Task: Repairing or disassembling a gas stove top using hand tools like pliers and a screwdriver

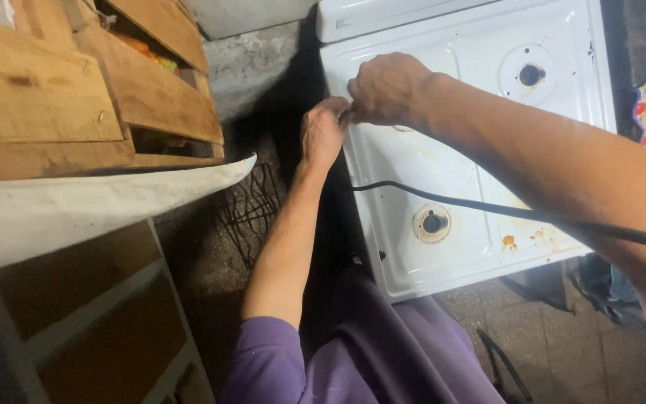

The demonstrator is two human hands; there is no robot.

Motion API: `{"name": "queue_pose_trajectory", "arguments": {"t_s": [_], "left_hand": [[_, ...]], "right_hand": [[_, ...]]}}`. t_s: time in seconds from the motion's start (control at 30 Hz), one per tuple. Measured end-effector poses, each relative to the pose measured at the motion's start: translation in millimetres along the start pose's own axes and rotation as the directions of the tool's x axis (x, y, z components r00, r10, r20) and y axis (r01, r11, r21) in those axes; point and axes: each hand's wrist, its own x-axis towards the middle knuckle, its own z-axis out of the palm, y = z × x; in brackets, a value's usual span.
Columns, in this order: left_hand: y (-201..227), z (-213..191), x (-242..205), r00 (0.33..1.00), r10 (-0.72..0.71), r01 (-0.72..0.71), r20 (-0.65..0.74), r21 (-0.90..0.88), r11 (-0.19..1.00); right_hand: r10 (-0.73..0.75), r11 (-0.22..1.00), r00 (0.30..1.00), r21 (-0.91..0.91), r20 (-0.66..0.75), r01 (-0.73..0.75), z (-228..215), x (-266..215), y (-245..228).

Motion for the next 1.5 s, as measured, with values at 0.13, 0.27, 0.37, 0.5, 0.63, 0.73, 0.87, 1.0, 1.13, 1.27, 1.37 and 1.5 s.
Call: {"name": "queue_pose_trajectory", "arguments": {"t_s": [0.13, 0.27, 0.37, 0.5, 0.63, 0.73, 0.87, 1.0, 1.13, 1.27, 1.37, 1.5], "left_hand": [[-6.1, 0.1, -1.6, 0.996, 0.089, -0.089, -0.004, -0.01, 0.996], [0.1, -14.3, 0.5, 0.995, 0.05, -0.047, 0.089, -0.038, 0.998], [-3.6, -10.4, 1.6, 0.997, 0.051, -0.046, 0.06, -0.076, 0.996], [-6.7, -8.4, 2.3, 0.997, 0.057, -0.057, 0.046, -0.014, 0.998], [-4.9, -2.0, -6.3, 0.993, 0.111, -0.111, 0.051, -0.014, 0.994], [-5.8, -3.9, 1.2, 0.993, 0.113, -0.113, 0.018, 0.004, 0.994], [-6.5, -2.1, 4.8, 0.989, 0.137, -0.138, 0.053, 0.002, 0.99], [-5.9, 3.0, -0.6, 0.987, 0.159, -0.157, -0.025, 0.054, 0.986], [-2.8, 2.1, -0.8, 0.993, 0.115, -0.115, -0.003, 0.047, 0.992], [-5.0, -1.3, -0.7, 0.993, 0.116, -0.116, -0.013, 0.028, 0.993], [-15.9, 3.2, -3.8, 0.993, 0.118, -0.119, 0.01, 0.043, 0.992], [-12.3, 3.0, 1.4, 0.993, 0.118, -0.115, -0.026, 0.102, 0.988]], "right_hand": [[0.276, 0.666, 0.904, 0.613, 0.327, -0.425, -20.9, 4.2, -7.2], [-0.027, 0.999, 0.994, 0.036, 0.103, 0.023, 17.2, 16.9, -8.0], [-0.1, 0.995, 0.991, -0.042, -0.091, 0.096, 13.9, 10.6, -5.0], [0.122, 0.945, 0.992, 0.3, 0.033, -0.126, -5.2, 20.5, 1.5], [0.276, 0.719, 0.929, 0.589, 0.246, -0.369, 4.9, 22.5, -0.3], [0.311, 0.714, 0.921, 0.582, 0.234, -0.389, 9.3, 27.1, -2.4], [0.107, 0.985, 0.994, 0.13, 0.036, -0.111, 37.5, 28.0, -6.5], [-0.083, 0.992, 0.989, -0.104, -0.123, 0.07, 28.6, 11.0, -2.5], [0.243, 0.809, 0.952, 0.503, 0.187, -0.305, -11.9, -2.1, 2.6], [0.252, 0.786, 0.943, 0.523, 0.218, -0.331, 5.3, 21.6, -2.6], [-0.066, 0.998, 0.993, 0.014, 0.093, 0.065, 7.8, 14.0, -6.6], [-0.032, 0.999, 0.998, -0.028, -0.051, 0.03, 4.7, 19.2, 4.8]]}}
